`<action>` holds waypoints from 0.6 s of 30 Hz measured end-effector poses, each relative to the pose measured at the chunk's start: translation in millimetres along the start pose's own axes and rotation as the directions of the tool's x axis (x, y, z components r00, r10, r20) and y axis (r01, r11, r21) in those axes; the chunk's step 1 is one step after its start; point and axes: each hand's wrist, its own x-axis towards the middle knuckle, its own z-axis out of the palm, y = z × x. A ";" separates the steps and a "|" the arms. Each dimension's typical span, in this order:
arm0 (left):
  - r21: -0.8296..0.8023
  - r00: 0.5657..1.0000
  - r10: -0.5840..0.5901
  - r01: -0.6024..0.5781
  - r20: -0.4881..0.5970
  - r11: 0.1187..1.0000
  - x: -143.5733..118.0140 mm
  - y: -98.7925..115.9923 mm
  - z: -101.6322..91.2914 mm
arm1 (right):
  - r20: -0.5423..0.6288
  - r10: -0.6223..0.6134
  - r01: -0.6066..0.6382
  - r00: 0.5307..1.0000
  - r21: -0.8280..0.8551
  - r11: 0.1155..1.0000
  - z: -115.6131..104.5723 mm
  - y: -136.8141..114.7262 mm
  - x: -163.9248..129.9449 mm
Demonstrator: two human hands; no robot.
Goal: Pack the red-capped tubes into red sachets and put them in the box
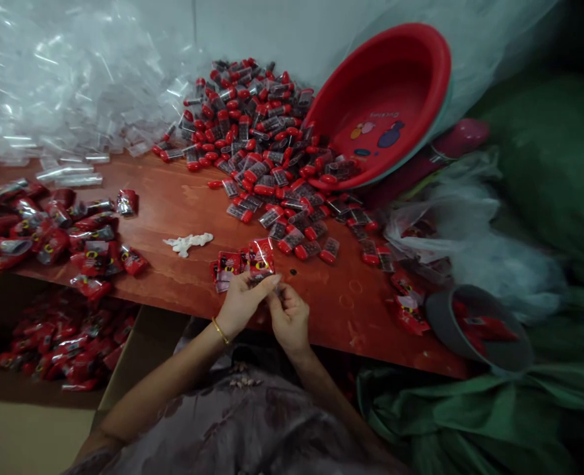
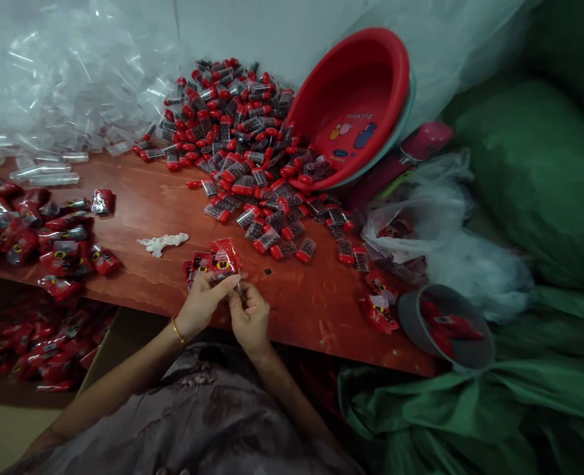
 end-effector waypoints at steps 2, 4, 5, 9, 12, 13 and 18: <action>-0.054 1.000 -0.018 0.020 0.023 0.998 3.3 3.6 -2.9 | 0.045 0.001 -0.002 0.999 0.021 1.000 -4.8 -3.9 2.6; -0.107 0.999 -0.028 0.032 0.041 0.994 7.3 7.4 -4.5 | 0.072 -0.008 0.006 0.997 0.031 1.000 -8.2 -6.8 5.1; -0.122 0.998 -0.038 0.044 0.047 0.992 9.1 8.5 -4.8 | 0.072 -0.016 0.014 0.997 0.026 1.000 -8.9 -7.2 5.9; -0.108 0.995 -0.082 0.089 0.061 0.990 9.6 5.2 -4.5 | 0.036 -0.034 0.035 0.999 -0.005 0.999 -5.4 -4.4 4.7; -0.110 0.990 -0.112 0.121 0.085 0.987 2.9 -0.9 -4.4 | 0.037 -0.030 0.029 0.999 0.028 0.999 -1.8 -4.3 3.6; -0.115 0.989 -0.121 0.130 0.087 0.985 0.1 -2.4 -4.7 | 0.045 -0.029 0.027 0.999 0.045 0.999 -1.5 -4.9 4.2; -0.141 0.986 -0.131 0.145 0.104 0.979 -10.4 -7.0 -9.8 | -0.008 -0.133 0.133 0.991 -0.012 0.991 -7.7 -3.2 17.2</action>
